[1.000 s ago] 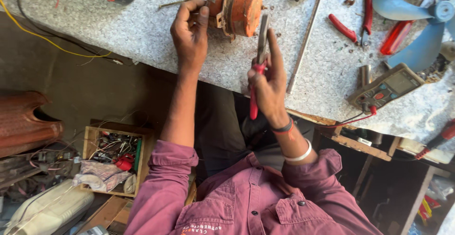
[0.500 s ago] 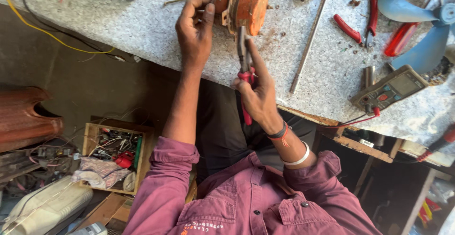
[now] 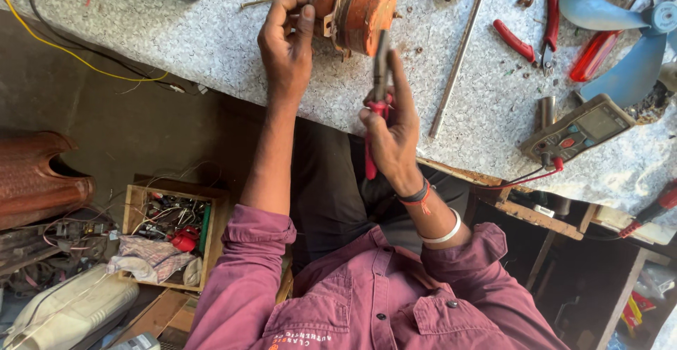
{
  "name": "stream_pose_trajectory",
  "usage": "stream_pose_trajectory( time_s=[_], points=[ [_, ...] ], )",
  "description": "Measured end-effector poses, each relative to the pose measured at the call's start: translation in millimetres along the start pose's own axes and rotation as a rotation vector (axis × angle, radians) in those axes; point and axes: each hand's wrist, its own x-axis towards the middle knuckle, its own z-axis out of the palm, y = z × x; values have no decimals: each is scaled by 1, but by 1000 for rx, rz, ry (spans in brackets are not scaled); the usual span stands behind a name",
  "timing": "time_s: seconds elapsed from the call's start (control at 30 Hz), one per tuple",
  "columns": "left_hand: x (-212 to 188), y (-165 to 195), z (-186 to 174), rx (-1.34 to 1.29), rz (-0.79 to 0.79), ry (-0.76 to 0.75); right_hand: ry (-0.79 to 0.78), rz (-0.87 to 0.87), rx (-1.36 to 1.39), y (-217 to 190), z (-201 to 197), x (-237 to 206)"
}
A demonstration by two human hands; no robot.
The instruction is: The person removes the fan blade from an electric motor using pliers, then uses a T-handle wrench to loosen and remove two nuts from the motor shaft. They wipe the motor with a cloth and continue to manipulate the shaft and nuts with pliers and the wrench.
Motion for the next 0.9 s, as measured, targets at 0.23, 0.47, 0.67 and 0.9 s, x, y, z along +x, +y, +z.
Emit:
stream_pose_trajectory(
  time_s=[0.23, 0.47, 0.67, 0.9],
  points=[
    [4, 1, -6, -98, -50, -49, 41, 15, 0, 0, 3, 2],
    [3, 2, -6, -141, -67, -64, 60, -118, 64, 2, 2, 1],
    [4, -3, -9, -194, -46, -100, -50, 89, -198, 1, -7, 0],
    [1, -7, -8, -175, -49, -94, 47, -64, 7, -2, -13, 2]
  ],
)
